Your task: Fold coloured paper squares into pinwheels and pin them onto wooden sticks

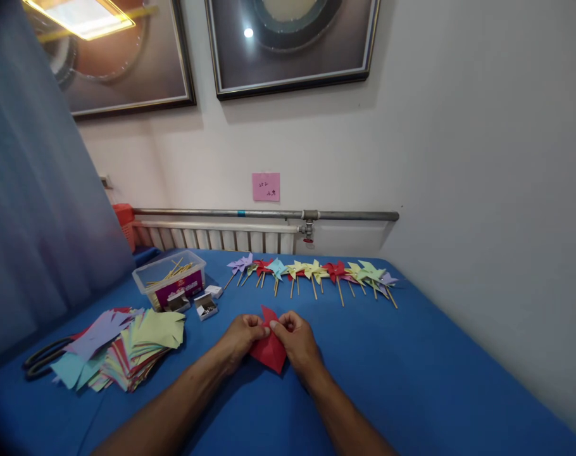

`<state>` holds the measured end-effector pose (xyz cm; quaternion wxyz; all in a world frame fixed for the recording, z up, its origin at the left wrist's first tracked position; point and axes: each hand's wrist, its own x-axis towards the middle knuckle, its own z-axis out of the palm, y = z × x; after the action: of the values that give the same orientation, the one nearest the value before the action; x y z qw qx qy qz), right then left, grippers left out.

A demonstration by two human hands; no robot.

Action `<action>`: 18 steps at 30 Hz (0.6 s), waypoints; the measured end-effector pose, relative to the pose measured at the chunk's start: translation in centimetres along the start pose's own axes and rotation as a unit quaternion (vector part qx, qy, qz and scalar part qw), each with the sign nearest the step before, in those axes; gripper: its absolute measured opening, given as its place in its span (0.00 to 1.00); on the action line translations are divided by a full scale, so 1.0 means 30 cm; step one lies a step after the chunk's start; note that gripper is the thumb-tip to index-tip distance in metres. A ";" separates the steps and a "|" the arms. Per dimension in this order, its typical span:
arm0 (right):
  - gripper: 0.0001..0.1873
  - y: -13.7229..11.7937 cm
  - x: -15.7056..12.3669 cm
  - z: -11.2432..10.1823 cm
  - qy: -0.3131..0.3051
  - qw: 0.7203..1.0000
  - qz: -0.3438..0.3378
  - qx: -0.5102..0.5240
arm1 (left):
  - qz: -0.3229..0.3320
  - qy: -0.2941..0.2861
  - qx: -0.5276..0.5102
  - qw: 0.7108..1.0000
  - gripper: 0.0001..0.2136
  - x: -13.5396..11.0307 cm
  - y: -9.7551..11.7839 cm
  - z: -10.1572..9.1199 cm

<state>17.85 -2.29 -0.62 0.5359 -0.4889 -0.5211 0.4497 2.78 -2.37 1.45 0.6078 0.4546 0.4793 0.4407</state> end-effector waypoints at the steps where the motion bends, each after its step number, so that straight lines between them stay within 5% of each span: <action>1: 0.20 -0.001 -0.001 0.001 0.003 1.000 -0.003 -0.004 | 0.002 -0.001 0.002 1.000 0.13 0.000 -0.001 0.000; 7: 0.20 -0.011 -0.012 0.009 0.009 1.000 -0.007 0.019 | 0.010 -0.005 0.028 1.000 0.15 0.007 -0.004 -0.005; 12: 0.22 -0.037 -0.031 0.016 0.015 0.974 0.050 0.221 | 0.026 0.006 -0.026 0.999 0.14 0.012 -0.002 -0.012; 18: 0.21 -0.076 -0.075 0.039 -0.084 0.943 0.092 0.308 | 0.040 0.043 -0.070 0.996 0.14 0.020 0.005 -0.012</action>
<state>16.49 -4.73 1.35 0.5713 -0.3059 -0.3528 0.6749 2.49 -1.70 1.43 0.5989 0.4107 0.4543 0.5160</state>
